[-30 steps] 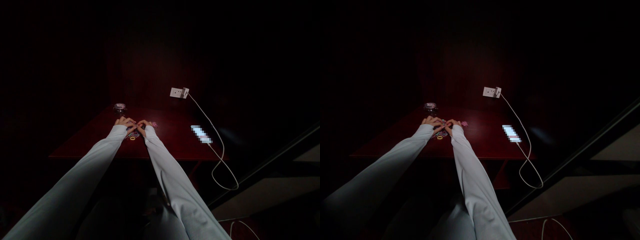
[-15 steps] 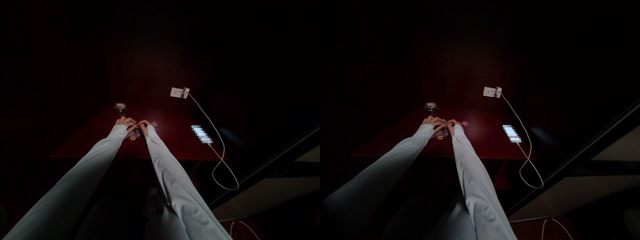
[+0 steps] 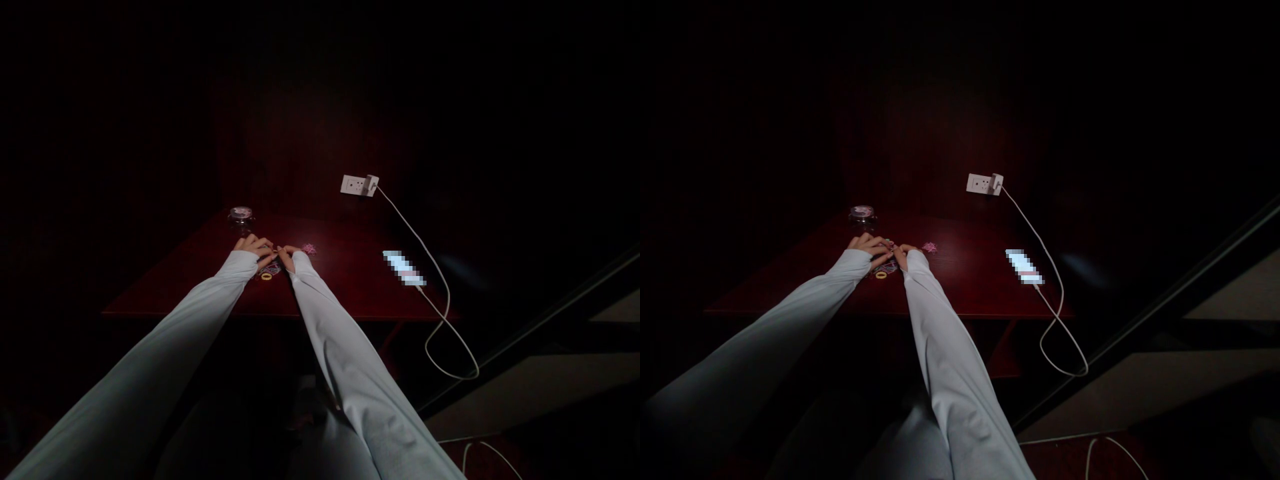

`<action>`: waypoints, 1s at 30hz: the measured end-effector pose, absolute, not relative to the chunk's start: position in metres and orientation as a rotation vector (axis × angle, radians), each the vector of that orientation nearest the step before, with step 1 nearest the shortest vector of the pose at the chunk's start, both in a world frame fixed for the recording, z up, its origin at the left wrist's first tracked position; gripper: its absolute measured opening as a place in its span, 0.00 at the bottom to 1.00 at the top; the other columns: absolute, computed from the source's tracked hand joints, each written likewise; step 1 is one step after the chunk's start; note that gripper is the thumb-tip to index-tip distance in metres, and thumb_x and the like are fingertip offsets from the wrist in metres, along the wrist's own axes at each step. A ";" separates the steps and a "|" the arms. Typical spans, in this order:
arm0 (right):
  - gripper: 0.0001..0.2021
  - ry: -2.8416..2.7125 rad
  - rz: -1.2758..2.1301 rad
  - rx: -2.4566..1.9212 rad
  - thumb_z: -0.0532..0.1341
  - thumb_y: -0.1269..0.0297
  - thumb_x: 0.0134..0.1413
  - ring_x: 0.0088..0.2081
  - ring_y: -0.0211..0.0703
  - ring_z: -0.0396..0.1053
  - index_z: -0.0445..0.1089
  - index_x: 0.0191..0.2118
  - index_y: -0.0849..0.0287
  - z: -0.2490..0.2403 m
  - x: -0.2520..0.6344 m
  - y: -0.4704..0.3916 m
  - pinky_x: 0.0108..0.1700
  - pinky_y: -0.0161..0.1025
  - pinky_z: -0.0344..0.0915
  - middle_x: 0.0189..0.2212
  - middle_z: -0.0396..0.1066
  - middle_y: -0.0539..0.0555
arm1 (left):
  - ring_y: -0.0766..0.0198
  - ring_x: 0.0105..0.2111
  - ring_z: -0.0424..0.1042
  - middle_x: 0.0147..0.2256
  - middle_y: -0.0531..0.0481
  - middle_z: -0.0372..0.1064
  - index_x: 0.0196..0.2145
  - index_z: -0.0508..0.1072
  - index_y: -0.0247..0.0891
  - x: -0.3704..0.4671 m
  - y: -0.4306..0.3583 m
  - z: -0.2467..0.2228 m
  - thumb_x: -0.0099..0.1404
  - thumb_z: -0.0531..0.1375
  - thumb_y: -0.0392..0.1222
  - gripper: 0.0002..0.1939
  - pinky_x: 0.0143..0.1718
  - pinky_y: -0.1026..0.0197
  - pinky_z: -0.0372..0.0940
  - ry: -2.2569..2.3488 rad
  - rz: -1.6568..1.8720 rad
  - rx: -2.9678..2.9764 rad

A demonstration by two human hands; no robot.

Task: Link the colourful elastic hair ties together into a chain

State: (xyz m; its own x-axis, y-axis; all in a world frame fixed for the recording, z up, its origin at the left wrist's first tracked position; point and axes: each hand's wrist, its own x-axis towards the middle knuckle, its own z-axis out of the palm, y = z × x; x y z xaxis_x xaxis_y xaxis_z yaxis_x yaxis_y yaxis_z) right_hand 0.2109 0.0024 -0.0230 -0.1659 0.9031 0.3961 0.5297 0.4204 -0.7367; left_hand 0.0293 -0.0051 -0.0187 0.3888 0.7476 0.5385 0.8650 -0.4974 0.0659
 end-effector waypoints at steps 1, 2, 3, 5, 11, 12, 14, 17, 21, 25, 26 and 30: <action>0.22 -1.823 0.575 -1.229 0.55 0.47 0.65 0.27 0.38 0.59 0.60 0.22 0.54 -0.023 0.211 0.003 0.31 0.35 0.55 0.19 0.59 0.44 | 0.52 0.48 0.67 0.51 0.48 0.78 0.39 0.82 0.45 0.029 -0.006 -0.019 0.75 0.60 0.48 0.12 0.46 0.49 0.59 -1.440 -0.773 -2.412; 0.22 -1.811 0.602 -1.231 0.55 0.48 0.65 0.27 0.38 0.59 0.61 0.22 0.54 -0.024 0.211 0.004 0.31 0.35 0.56 0.20 0.59 0.44 | 0.52 0.48 0.67 0.51 0.48 0.78 0.40 0.82 0.45 0.029 -0.006 -0.019 0.75 0.60 0.48 0.11 0.46 0.49 0.59 -1.446 -0.786 -2.403; 0.21 -1.800 0.631 -1.231 0.55 0.49 0.65 0.28 0.38 0.59 0.61 0.23 0.54 -0.024 0.210 0.004 0.32 0.35 0.56 0.20 0.60 0.44 | 0.52 0.48 0.67 0.51 0.49 0.78 0.41 0.82 0.45 0.030 -0.007 -0.019 0.74 0.61 0.49 0.11 0.46 0.49 0.59 -1.451 -0.797 -2.397; 0.21 -1.782 0.665 -1.218 0.55 0.50 0.65 0.28 0.38 0.59 0.61 0.23 0.54 -0.025 0.210 0.006 0.33 0.35 0.57 0.20 0.61 0.45 | 0.52 0.47 0.67 0.51 0.48 0.78 0.42 0.82 0.46 0.030 -0.008 -0.019 0.73 0.62 0.50 0.10 0.46 0.50 0.59 -1.462 -0.816 -2.389; 0.20 -1.794 0.676 -1.137 0.55 0.52 0.66 0.29 0.38 0.62 0.63 0.23 0.55 -0.026 0.211 0.006 0.36 0.34 0.59 0.22 0.63 0.46 | 0.50 0.47 0.68 0.51 0.47 0.78 0.43 0.82 0.46 0.031 -0.012 -0.017 0.73 0.59 0.54 0.14 0.46 0.50 0.60 -1.444 -0.837 -2.405; 0.20 -1.798 0.664 -1.127 0.55 0.52 0.66 0.29 0.38 0.62 0.64 0.23 0.55 -0.025 0.212 0.005 0.36 0.34 0.59 0.22 0.64 0.46 | 0.51 0.47 0.67 0.51 0.46 0.78 0.43 0.82 0.46 0.031 -0.012 -0.017 0.74 0.58 0.53 0.15 0.46 0.50 0.60 -1.438 -0.839 -2.405; 0.21 -1.802 0.654 -1.119 0.55 0.50 0.67 0.29 0.38 0.62 0.65 0.24 0.55 -0.025 0.213 0.003 0.36 0.34 0.59 0.22 0.64 0.46 | 0.51 0.46 0.68 0.50 0.46 0.79 0.43 0.82 0.45 0.031 -0.011 -0.018 0.76 0.55 0.52 0.17 0.47 0.50 0.60 -1.433 -0.859 -2.398; 0.22 -1.800 0.665 -1.107 0.56 0.48 0.67 0.29 0.38 0.64 0.67 0.24 0.55 -0.023 0.213 0.001 0.35 0.33 0.60 0.22 0.66 0.46 | 0.50 0.46 0.68 0.49 0.45 0.79 0.44 0.82 0.45 0.031 -0.008 -0.020 0.76 0.53 0.50 0.17 0.47 0.49 0.61 -1.437 -0.884 -2.393; 0.22 -1.802 0.699 -1.102 0.57 0.48 0.68 0.30 0.39 0.66 0.72 0.26 0.55 -0.022 0.214 0.001 0.35 0.33 0.61 0.24 0.69 0.48 | 0.50 0.47 0.68 0.50 0.45 0.79 0.44 0.81 0.45 0.032 -0.008 -0.019 0.75 0.54 0.49 0.16 0.47 0.49 0.61 -1.469 -0.845 -2.401; 0.22 -1.820 0.672 -1.117 0.57 0.49 0.69 0.31 0.39 0.66 0.73 0.27 0.55 -0.024 0.214 0.002 0.37 0.34 0.62 0.24 0.70 0.48 | 0.50 0.47 0.68 0.51 0.46 0.79 0.42 0.81 0.45 0.032 -0.011 -0.016 0.75 0.55 0.49 0.14 0.47 0.49 0.61 -1.471 -0.837 -2.407; 0.21 -1.824 0.667 -1.121 0.57 0.50 0.69 0.31 0.39 0.66 0.73 0.27 0.55 -0.024 0.214 0.002 0.37 0.34 0.62 0.25 0.69 0.48 | 0.50 0.47 0.68 0.51 0.46 0.78 0.43 0.80 0.45 0.032 -0.011 -0.016 0.75 0.55 0.49 0.14 0.47 0.49 0.61 -1.478 -0.837 -2.402; 0.20 -1.833 0.655 -1.138 0.57 0.54 0.69 0.32 0.40 0.67 0.72 0.27 0.56 -0.024 0.214 0.002 0.39 0.34 0.62 0.26 0.70 0.48 | 0.50 0.48 0.67 0.52 0.45 0.78 0.44 0.79 0.44 0.032 -0.010 -0.017 0.75 0.55 0.48 0.13 0.48 0.49 0.61 -1.510 -0.821 -2.377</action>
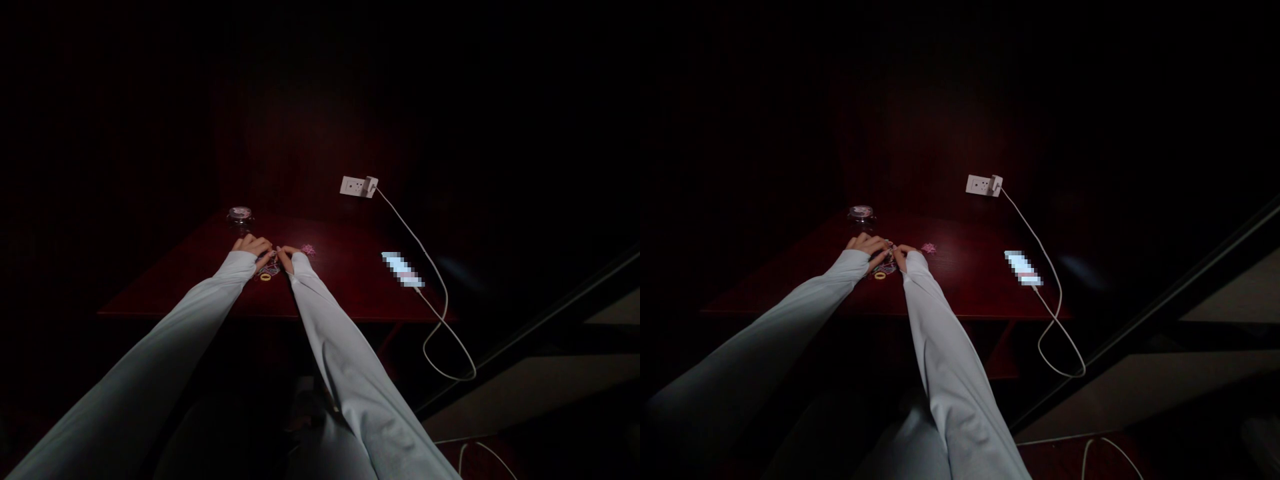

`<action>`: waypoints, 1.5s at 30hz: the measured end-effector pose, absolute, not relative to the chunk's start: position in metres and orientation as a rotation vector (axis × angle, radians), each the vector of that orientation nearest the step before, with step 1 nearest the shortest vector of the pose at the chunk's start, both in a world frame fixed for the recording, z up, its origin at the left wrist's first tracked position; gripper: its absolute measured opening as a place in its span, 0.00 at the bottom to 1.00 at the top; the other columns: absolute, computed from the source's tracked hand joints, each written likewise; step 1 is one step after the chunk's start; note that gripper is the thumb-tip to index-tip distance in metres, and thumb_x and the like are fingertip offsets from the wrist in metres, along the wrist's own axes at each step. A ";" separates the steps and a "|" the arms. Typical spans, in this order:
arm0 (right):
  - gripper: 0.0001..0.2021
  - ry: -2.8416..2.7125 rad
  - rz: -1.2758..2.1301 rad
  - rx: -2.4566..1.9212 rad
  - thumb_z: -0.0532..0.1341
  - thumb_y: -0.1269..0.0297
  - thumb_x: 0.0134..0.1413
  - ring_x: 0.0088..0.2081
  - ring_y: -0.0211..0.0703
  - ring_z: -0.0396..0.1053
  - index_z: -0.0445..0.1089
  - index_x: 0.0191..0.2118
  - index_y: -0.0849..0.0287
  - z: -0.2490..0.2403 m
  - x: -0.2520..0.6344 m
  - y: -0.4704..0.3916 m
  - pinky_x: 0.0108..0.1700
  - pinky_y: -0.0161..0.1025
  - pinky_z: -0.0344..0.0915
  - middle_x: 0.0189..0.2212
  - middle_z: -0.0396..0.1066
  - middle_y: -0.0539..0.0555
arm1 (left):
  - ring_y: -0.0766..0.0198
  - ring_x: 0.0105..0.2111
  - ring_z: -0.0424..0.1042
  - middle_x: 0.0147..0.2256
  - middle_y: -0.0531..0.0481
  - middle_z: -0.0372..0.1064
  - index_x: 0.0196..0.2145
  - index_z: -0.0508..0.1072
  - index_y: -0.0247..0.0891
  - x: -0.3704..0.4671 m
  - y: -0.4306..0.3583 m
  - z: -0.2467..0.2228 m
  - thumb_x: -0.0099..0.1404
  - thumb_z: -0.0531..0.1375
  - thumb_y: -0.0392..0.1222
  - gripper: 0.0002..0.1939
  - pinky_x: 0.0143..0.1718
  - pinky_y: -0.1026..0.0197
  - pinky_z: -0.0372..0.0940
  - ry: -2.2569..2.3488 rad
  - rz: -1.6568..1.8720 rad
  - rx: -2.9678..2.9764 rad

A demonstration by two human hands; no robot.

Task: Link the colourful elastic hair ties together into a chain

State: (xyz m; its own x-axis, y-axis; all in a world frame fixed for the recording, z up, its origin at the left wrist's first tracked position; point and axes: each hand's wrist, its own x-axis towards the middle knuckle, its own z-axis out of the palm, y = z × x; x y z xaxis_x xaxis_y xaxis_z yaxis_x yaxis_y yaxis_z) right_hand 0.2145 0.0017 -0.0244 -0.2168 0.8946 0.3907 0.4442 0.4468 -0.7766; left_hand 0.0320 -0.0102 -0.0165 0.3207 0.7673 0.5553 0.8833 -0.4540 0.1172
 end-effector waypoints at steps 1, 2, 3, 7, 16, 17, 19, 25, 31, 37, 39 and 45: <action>0.19 -1.840 0.648 -1.144 0.57 0.55 0.69 0.32 0.40 0.67 0.72 0.27 0.56 -0.024 0.214 0.002 0.39 0.35 0.62 0.26 0.71 0.48 | 0.50 0.48 0.67 0.52 0.45 0.78 0.44 0.79 0.44 0.032 -0.010 -0.017 0.75 0.55 0.48 0.13 0.48 0.49 0.61 -1.511 -0.822 -2.376; 0.19 -1.847 0.636 -1.150 0.57 0.56 0.70 0.33 0.40 0.67 0.72 0.27 0.56 -0.024 0.214 0.002 0.39 0.35 0.62 0.27 0.71 0.48 | 0.49 0.48 0.68 0.52 0.45 0.78 0.45 0.79 0.44 0.032 -0.009 -0.017 0.75 0.55 0.48 0.13 0.48 0.49 0.61 -1.510 -0.826 -2.378; 0.19 -1.852 0.619 -1.156 0.57 0.57 0.70 0.33 0.40 0.67 0.72 0.27 0.56 -0.023 0.214 0.002 0.40 0.35 0.62 0.27 0.71 0.48 | 0.49 0.49 0.68 0.51 0.45 0.78 0.45 0.79 0.44 0.032 -0.008 -0.017 0.75 0.55 0.48 0.13 0.48 0.48 0.61 -1.509 -0.829 -2.381; 0.19 -1.861 0.507 -1.187 0.56 0.60 0.70 0.36 0.41 0.67 0.69 0.25 0.56 -0.022 0.212 0.004 0.44 0.35 0.62 0.29 0.71 0.49 | 0.47 0.48 0.68 0.50 0.43 0.78 0.46 0.80 0.44 0.031 -0.007 -0.017 0.75 0.55 0.47 0.14 0.47 0.47 0.62 -1.515 -0.811 -2.368; 0.20 -1.807 0.377 -1.245 0.56 0.60 0.69 0.36 0.42 0.65 0.63 0.23 0.55 -0.024 0.211 0.010 0.44 0.36 0.60 0.28 0.67 0.50 | 0.48 0.47 0.69 0.47 0.43 0.79 0.45 0.79 0.45 0.031 -0.010 -0.019 0.76 0.53 0.47 0.15 0.46 0.48 0.62 -1.523 -0.865 -2.290; 0.20 -1.786 0.377 -1.252 0.56 0.60 0.69 0.35 0.42 0.65 0.63 0.23 0.55 -0.024 0.211 0.011 0.43 0.36 0.60 0.28 0.66 0.50 | 0.48 0.46 0.69 0.47 0.43 0.80 0.44 0.79 0.45 0.031 -0.011 -0.018 0.76 0.53 0.47 0.15 0.46 0.48 0.61 -1.525 -0.860 -2.282; 0.20 -1.749 0.385 -1.275 0.56 0.60 0.69 0.35 0.41 0.65 0.62 0.23 0.55 -0.023 0.211 0.011 0.43 0.36 0.60 0.28 0.66 0.50 | 0.48 0.47 0.68 0.46 0.43 0.80 0.45 0.79 0.45 0.031 -0.013 -0.016 0.76 0.53 0.48 0.15 0.46 0.48 0.61 -1.529 -0.853 -2.273; 0.19 -1.613 0.367 -1.318 0.55 0.62 0.68 0.35 0.42 0.64 0.62 0.22 0.54 -0.020 0.215 0.011 0.44 0.37 0.60 0.27 0.65 0.50 | 0.47 0.48 0.67 0.47 0.44 0.79 0.44 0.79 0.45 0.033 -0.015 -0.014 0.76 0.53 0.46 0.14 0.50 0.44 0.59 -1.605 -0.853 -2.233; 0.20 -1.516 0.399 -1.300 0.54 0.60 0.68 0.35 0.43 0.65 0.64 0.22 0.54 -0.020 0.219 0.011 0.48 0.39 0.63 0.27 0.68 0.52 | 0.47 0.48 0.66 0.46 0.44 0.79 0.43 0.78 0.45 0.033 -0.014 -0.017 0.76 0.54 0.46 0.13 0.50 0.44 0.58 -1.616 -0.875 -2.215; 0.21 -1.409 0.415 -1.283 0.52 0.57 0.68 0.36 0.44 0.67 0.64 0.22 0.53 -0.022 0.222 0.015 0.46 0.39 0.64 0.26 0.69 0.52 | 0.47 0.49 0.66 0.46 0.45 0.79 0.42 0.78 0.46 0.032 -0.013 -0.018 0.76 0.54 0.45 0.12 0.50 0.44 0.57 -1.614 -0.903 -2.215; 0.21 -1.363 0.405 -1.302 0.52 0.57 0.68 0.36 0.45 0.68 0.63 0.21 0.53 -0.022 0.224 0.016 0.45 0.39 0.64 0.26 0.68 0.52 | 0.47 0.48 0.66 0.45 0.45 0.79 0.41 0.78 0.46 0.033 -0.013 -0.019 0.76 0.54 0.45 0.12 0.50 0.43 0.57 -1.606 -0.907 -2.208; 0.21 -1.651 0.403 -1.276 0.54 0.59 0.71 0.37 0.43 0.69 0.69 0.24 0.55 -0.017 0.218 0.007 0.47 0.38 0.63 0.29 0.70 0.51 | 0.46 0.48 0.67 0.46 0.44 0.79 0.42 0.78 0.45 0.032 -0.009 -0.020 0.75 0.54 0.45 0.13 0.50 0.44 0.58 -1.604 -0.876 -2.231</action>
State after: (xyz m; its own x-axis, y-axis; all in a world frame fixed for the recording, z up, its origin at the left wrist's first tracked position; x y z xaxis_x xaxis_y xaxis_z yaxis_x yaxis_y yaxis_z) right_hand 0.2182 0.0071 -0.0173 0.0240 0.8733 0.4865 0.5507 0.3946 -0.7355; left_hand 0.0320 -0.0094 -0.0200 0.2099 0.7690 0.6038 0.9236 -0.3586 0.1357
